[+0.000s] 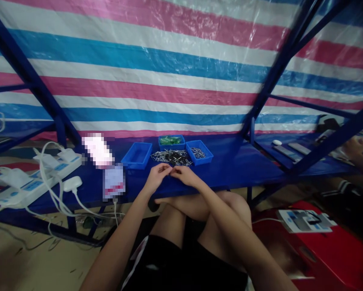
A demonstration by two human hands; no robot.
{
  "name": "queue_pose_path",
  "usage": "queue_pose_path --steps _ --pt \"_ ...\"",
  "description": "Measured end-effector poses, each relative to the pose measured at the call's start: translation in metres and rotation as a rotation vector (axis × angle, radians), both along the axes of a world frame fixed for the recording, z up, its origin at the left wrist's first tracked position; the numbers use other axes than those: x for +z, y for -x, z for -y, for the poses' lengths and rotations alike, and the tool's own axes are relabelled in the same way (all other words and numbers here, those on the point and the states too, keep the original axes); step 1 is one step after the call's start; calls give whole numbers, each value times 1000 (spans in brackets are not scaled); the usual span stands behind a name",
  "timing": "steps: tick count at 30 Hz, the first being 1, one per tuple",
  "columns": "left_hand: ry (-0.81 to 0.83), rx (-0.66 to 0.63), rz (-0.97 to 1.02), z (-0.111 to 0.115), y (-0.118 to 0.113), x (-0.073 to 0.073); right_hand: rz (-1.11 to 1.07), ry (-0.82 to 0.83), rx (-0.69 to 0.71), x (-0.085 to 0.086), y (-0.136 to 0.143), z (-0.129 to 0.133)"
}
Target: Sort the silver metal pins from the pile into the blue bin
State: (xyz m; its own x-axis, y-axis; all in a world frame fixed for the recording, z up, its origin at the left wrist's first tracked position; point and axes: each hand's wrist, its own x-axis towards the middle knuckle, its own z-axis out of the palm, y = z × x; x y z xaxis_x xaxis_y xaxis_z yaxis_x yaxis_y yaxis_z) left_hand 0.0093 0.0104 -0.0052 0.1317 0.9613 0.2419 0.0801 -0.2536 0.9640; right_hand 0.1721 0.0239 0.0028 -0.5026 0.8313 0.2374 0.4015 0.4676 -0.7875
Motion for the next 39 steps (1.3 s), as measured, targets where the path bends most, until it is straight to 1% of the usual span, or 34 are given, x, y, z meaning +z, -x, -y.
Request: queue_pose_path --steps 2,4,7,10,13,16,19,22,26,29,31,32,34,36,39 --pt "-18 11 -1 2 1 0 57 -60 -8 -4 2 11" --pt "-5 13 11 2 1 -1 75 -82 -46 -4 2 18" --pt "17 -29 -37 4 3 -3 38 -34 -131 -1 -3 19" --pt "-32 -60 -158 7 3 -5 -48 34 -176 -1 -8 17" --pt "-83 -75 -248 8 2 -6 -127 87 -169 -3 -12 17" --pt "-126 -55 -307 9 0 -5 -150 123 -163 -3 -13 19" --pt "-141 -39 -309 11 1 -2 -78 53 -149 -1 -13 19" --pt "-111 -50 -260 12 2 2 0 -38 -124 1 -9 22" --pt "-70 -30 -169 13 1 4 29 -76 -79 1 -4 25" --pt "0 -36 -85 12 0 3 -14 -60 -160 0 -6 24" --pt "46 -70 -92 13 0 3 -62 -32 -200 1 -10 22" --pt "59 -88 -116 13 0 4 -82 -20 -187 2 -12 21" --pt "72 -114 -170 14 -1 6 -99 -23 -111 5 -14 21" --pt "85 -117 -195 15 -1 8 -88 -68 -50 8 -15 23" --pt "65 -107 -199 15 -1 9 -41 -147 -54 13 -14 26"
